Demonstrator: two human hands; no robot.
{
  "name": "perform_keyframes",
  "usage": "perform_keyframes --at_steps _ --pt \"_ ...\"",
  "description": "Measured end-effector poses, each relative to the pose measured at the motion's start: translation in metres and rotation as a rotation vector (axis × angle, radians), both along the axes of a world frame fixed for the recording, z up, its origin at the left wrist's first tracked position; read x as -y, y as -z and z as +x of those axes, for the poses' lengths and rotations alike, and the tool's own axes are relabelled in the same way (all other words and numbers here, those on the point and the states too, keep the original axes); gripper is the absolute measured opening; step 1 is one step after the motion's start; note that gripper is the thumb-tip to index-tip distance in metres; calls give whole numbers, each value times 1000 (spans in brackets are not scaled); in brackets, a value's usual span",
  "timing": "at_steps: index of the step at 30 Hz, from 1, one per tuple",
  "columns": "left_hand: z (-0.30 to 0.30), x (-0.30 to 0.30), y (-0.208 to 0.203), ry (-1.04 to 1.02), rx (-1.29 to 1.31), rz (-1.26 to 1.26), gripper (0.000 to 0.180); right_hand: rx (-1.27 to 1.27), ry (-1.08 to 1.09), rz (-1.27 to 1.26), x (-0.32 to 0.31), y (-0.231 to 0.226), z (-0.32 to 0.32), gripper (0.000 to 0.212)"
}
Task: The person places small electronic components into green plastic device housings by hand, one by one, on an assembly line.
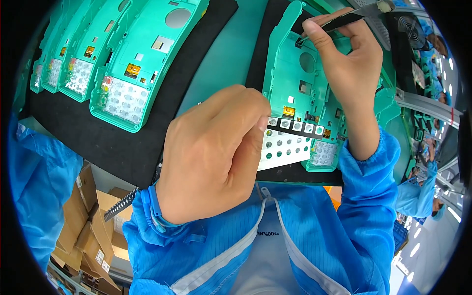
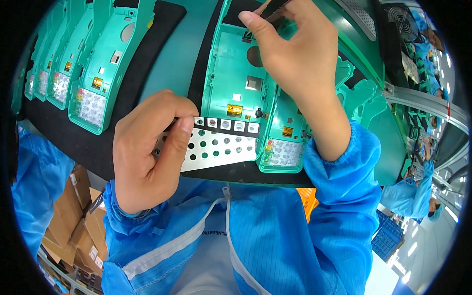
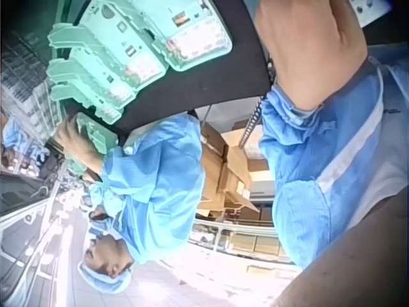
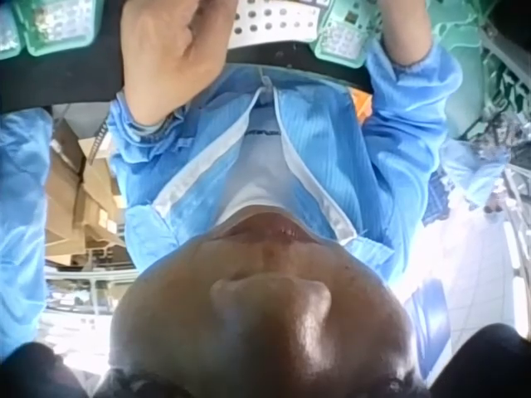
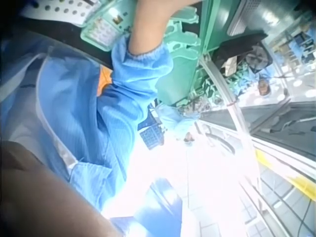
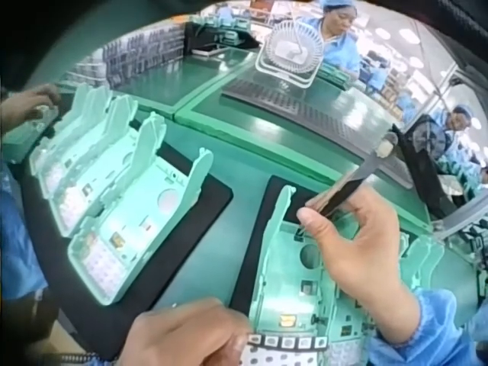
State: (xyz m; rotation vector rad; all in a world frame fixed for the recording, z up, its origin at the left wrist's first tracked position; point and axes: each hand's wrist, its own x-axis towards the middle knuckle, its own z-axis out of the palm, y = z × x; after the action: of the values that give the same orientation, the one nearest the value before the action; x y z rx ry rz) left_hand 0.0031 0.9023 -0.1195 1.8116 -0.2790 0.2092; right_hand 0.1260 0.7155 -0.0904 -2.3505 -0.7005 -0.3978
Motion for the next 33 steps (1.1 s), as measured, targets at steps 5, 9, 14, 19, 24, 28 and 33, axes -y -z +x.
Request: perform_keyframes --at_steps 5,9,14,19,24,28,33 --pt "0 0 1 -1 6 -2 6 -54 106 -7 -9 -6 -6 14" --pt "0 1 1 -22 11 15 5 -51 98 34 -7 -4 -5 14" --pt "4 -4 4 -15 -1 64 4 96 -2 215 8 -12 -7 12" --pt "0 -8 -4 -87 -25 55 7 203 41 449 105 -64 -29 24" --pt "-17 -4 -8 -100 -113 162 8 -410 591 162 263 -37 -101 26" --pt "-24 4 -5 -42 -46 206 8 -762 696 457 255 -14 -145 26" --pt "-23 19 -18 34 -190 185 6 -871 637 545 273 -2 -137 21"
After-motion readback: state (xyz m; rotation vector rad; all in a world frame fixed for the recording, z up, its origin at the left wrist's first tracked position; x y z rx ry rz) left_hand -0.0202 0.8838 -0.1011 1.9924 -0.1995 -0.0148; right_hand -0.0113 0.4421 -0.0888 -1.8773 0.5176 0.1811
